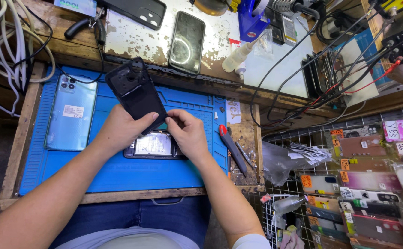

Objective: The person disassembles a mobile phone by removing a black plastic cover and internal components, then uses a metal blade to scrape adhesive from the edges of the phone frame.

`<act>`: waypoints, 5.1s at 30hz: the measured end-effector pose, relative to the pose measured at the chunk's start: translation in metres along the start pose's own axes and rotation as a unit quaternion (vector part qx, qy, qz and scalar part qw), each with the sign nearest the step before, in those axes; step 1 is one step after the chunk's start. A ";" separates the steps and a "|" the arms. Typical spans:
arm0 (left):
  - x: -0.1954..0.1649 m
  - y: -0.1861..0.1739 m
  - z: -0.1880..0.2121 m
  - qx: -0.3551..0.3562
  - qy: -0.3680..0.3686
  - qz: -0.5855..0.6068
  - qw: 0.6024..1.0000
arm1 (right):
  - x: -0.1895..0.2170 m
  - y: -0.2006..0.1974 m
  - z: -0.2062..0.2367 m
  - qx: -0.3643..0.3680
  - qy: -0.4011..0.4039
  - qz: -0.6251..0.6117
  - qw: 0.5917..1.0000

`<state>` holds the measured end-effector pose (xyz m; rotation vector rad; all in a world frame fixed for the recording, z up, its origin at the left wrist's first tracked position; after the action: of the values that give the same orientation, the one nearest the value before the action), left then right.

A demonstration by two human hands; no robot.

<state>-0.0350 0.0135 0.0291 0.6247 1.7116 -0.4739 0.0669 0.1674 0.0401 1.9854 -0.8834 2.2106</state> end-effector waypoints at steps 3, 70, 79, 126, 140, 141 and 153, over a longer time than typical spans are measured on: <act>-0.005 0.002 0.004 0.019 -0.012 -0.084 0.996 | 0.002 -0.001 0.000 0.012 0.020 0.064 0.998; -0.012 0.006 0.004 0.045 -0.047 -0.140 0.988 | 0.023 -0.001 0.006 0.017 -0.025 0.140 0.990; -0.015 0.009 0.005 0.052 -0.021 -0.172 0.983 | 0.034 0.005 0.012 -0.043 -0.148 0.261 0.953; -0.025 0.013 0.005 0.041 0.054 -0.256 0.964 | 0.049 0.007 0.019 -0.096 -0.257 0.353 0.895; -0.004 -0.006 0.000 0.015 -0.046 -0.107 0.993 | -0.016 -0.012 -0.005 0.033 0.056 -0.071 0.995; -0.004 -0.006 -0.001 0.018 -0.036 -0.078 0.996 | -0.019 -0.012 -0.006 0.038 0.068 -0.080 0.994; -0.001 -0.017 -0.011 0.036 -0.060 0.115 0.991 | -0.015 -0.058 0.009 0.034 0.069 -0.184 0.980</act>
<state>-0.0537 0.0072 0.0327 0.8203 1.4926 -0.4018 0.1003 0.2174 0.0483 1.8144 -0.3884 2.1518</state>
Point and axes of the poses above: each hand's wrist, its own z-axis away from the middle knuckle, its own y-axis out of the palm, x = y × z, the point moved 5 cm from there along -z, towards the middle knuckle, and after that the axes turned 6 degrees about y, right-handed, at the moved point
